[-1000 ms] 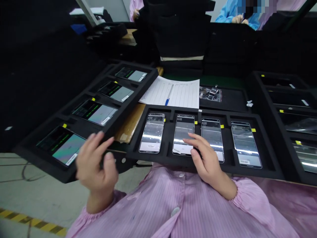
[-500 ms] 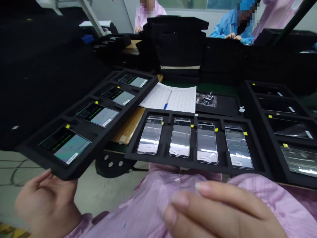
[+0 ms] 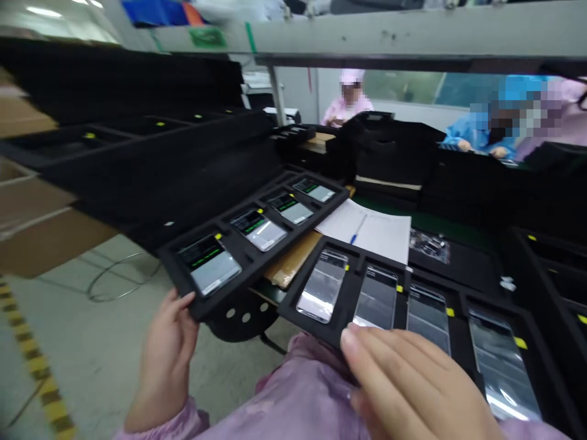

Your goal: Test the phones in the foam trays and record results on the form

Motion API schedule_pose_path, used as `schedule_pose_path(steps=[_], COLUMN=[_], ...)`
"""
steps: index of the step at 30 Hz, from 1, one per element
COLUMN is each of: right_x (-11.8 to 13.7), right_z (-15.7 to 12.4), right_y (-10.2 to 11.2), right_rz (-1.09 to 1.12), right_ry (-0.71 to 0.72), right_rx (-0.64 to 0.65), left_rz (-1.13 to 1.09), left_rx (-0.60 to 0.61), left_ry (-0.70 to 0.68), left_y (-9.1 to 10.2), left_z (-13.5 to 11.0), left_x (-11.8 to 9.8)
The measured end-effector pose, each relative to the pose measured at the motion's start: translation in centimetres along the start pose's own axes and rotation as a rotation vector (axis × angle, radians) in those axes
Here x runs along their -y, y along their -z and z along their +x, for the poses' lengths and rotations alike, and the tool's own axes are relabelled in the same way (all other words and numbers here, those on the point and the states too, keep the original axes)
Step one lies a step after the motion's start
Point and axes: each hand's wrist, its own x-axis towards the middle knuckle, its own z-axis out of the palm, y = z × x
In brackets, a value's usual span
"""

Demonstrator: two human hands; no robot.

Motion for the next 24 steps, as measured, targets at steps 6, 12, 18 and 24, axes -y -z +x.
schedule_pose_path(steps=[6, 12, 18, 24], right_x=[-1.5, -2.7, -2.3, -2.2], right_z=[3.6, 4.5, 5.2, 4.4], right_y=[-3.0, -6.5, -8.9, -6.4], right_rz=[-0.003, 0.007, 0.077, 0.124], right_ry=[0.13, 0.127, 0.038, -0.103], right_rx=[0.233, 0.419, 0.634, 0.695], left_rz=[0.013, 0.063, 0.129, 0.104], left_rx=[0.031, 0.234, 0.288, 0.301], left_ry=[0.059, 0.2, 0.195, 0.232], left_y=[1.6, 2.8, 1.6, 0.0], left_z=[1.3, 0.9, -1.5, -3.0], left_x=[-0.6, -1.5, -1.2, -2.5])
